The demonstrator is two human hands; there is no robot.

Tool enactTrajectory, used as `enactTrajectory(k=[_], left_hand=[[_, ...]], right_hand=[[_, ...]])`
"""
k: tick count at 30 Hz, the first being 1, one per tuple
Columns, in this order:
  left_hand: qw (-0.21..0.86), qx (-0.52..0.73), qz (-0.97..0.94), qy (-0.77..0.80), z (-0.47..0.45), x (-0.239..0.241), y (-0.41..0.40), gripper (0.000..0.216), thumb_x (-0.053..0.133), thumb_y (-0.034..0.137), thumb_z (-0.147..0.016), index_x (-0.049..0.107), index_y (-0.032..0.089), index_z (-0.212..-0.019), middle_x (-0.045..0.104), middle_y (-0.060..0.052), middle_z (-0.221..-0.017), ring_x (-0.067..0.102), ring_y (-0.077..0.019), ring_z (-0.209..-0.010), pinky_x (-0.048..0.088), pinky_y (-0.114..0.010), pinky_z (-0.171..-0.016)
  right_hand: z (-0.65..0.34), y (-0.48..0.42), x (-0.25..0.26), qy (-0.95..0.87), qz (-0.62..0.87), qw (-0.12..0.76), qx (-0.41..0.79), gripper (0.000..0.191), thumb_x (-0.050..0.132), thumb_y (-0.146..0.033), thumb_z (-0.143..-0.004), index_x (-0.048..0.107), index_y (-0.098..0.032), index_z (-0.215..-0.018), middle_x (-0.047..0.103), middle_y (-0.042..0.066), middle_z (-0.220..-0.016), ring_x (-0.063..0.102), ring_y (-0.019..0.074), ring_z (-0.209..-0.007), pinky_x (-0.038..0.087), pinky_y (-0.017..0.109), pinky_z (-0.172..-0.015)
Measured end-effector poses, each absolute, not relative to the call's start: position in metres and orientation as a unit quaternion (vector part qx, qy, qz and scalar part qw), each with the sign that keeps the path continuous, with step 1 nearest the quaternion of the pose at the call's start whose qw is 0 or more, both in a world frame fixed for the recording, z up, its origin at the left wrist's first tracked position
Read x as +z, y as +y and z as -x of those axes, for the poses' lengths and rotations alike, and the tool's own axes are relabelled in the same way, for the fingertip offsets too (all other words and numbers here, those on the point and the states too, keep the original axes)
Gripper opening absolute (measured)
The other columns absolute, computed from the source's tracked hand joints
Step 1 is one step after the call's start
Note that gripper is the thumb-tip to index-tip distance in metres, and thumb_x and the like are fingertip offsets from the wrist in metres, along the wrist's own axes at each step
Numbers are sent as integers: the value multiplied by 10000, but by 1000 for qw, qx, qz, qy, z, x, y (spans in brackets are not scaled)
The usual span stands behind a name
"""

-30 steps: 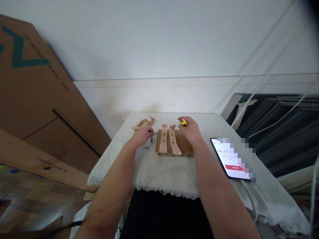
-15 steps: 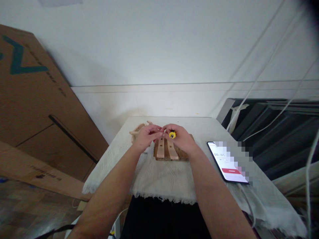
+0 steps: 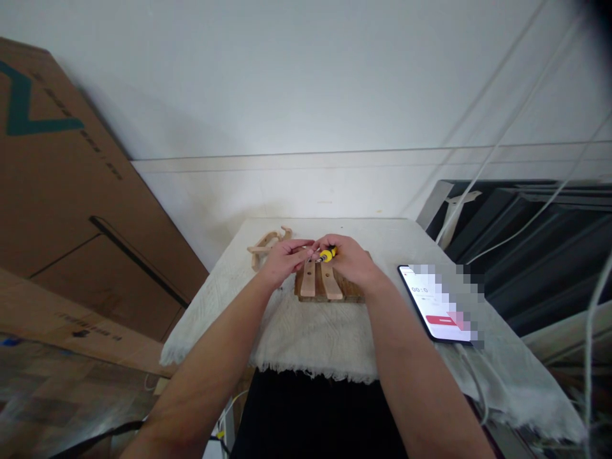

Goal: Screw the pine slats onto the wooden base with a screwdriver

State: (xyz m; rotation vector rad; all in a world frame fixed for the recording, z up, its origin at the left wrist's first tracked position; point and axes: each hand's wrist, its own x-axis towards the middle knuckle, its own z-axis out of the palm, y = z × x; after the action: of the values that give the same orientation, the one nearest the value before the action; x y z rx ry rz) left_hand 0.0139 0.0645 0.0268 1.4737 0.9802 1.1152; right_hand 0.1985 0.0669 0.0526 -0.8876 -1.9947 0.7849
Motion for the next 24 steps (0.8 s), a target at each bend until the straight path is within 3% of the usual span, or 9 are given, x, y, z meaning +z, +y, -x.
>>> enactTrajectory(k=[10, 14, 19, 24], left_hand=[[440, 475, -646, 405, -17, 24, 65, 502, 658, 499, -797, 688, 120, -1124, 614, 2, -655, 369, -60, -495, 287, -209, -486], [329, 478, -697, 421, -18, 25, 61, 431, 541, 502, -872, 725, 112, -879, 652, -34, -706, 469, -94, -568, 351, -237, -553], [169, 385, -804, 419, -14, 29, 57, 422, 510, 426, -905, 684, 126, -665, 522, -5, -597, 480, -113, -601, 345, -257, -591], [180, 307, -841, 408, -12, 22, 60, 493, 425, 480, -943, 681, 128, -712, 594, -54, -771, 550, -150, -742, 417, -277, -689]], right_hand=[[-199, 66, 54, -767, 376, 409, 320, 110, 584, -151, -694, 658, -170, -773, 702, 28, -801, 615, 165, -769, 446, 284, -717], [-211, 70, 54, -745, 437, 425, 270, 112, 612, -171, -693, 670, -170, -788, 706, 32, -797, 614, 172, -753, 444, 285, -703], [-219, 74, 54, -772, 508, 340, 175, 179, 590, -87, -662, 684, -157, -796, 722, 69, -824, 630, 188, -760, 434, 277, -697], [-215, 71, 54, -793, 533, 260, 140, 190, 597, -115, -700, 701, -159, -853, 731, 96, -885, 639, 208, -826, 426, 276, -722]])
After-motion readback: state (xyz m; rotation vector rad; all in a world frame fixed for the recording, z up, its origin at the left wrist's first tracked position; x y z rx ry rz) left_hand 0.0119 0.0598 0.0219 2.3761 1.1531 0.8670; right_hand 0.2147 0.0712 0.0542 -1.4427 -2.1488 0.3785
